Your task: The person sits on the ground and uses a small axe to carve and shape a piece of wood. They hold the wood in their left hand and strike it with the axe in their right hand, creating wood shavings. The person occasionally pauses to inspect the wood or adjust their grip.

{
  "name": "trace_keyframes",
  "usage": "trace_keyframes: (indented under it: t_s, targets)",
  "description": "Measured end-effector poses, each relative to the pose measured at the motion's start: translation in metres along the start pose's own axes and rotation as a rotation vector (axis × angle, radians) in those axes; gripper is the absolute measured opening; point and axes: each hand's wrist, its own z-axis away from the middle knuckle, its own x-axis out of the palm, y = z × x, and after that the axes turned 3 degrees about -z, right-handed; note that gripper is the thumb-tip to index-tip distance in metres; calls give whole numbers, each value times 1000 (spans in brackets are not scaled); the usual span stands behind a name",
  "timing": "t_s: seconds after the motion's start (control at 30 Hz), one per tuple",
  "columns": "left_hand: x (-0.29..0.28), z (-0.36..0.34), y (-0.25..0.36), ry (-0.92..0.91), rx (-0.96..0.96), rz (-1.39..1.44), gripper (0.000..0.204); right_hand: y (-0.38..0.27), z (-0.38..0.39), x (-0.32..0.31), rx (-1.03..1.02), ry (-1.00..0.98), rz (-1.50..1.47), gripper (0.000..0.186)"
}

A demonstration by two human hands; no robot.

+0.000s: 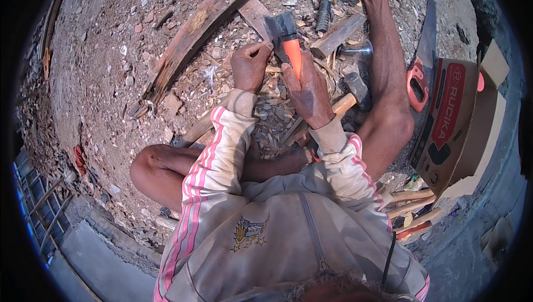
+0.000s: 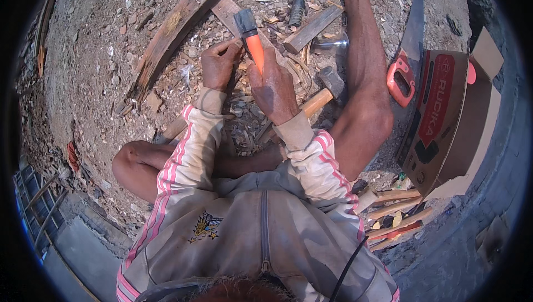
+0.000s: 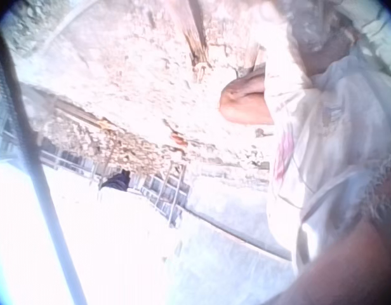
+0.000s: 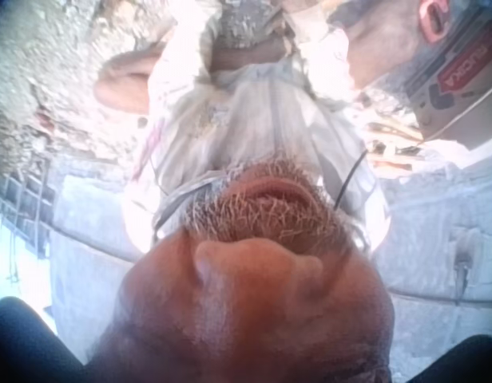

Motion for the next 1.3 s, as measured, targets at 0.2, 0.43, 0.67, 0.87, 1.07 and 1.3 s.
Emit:
trace_keyframes:
  t_s: [0.2, 0.43, 0.67, 0.87, 1.07, 1.3]
  targets:
    - [-2, 3, 3, -10, -29, -30, 23, -25, 6, -10, -17, 94, -134, 30]
    - [-2, 3, 1, -17, 12, -40, 25, -11, 7, -14, -49, 103, -111, 31]
    - [-2, -1, 11, -39, -70, -34, 25, 9, -7, -11, -6, 14, -105, 31]
    - [-4, 6, 12, -56, -71, 4, 26, -20, 4, -16, -49, 134, -146, 32]
    - [-6, 5, 5, -29, -48, -57, 25, -7, 5, -12, 9, 31, -94, 32]
    - [-5, 5, 7, -41, -75, -73, 24, 15, 2, -1, 3, 6, -29, 29]
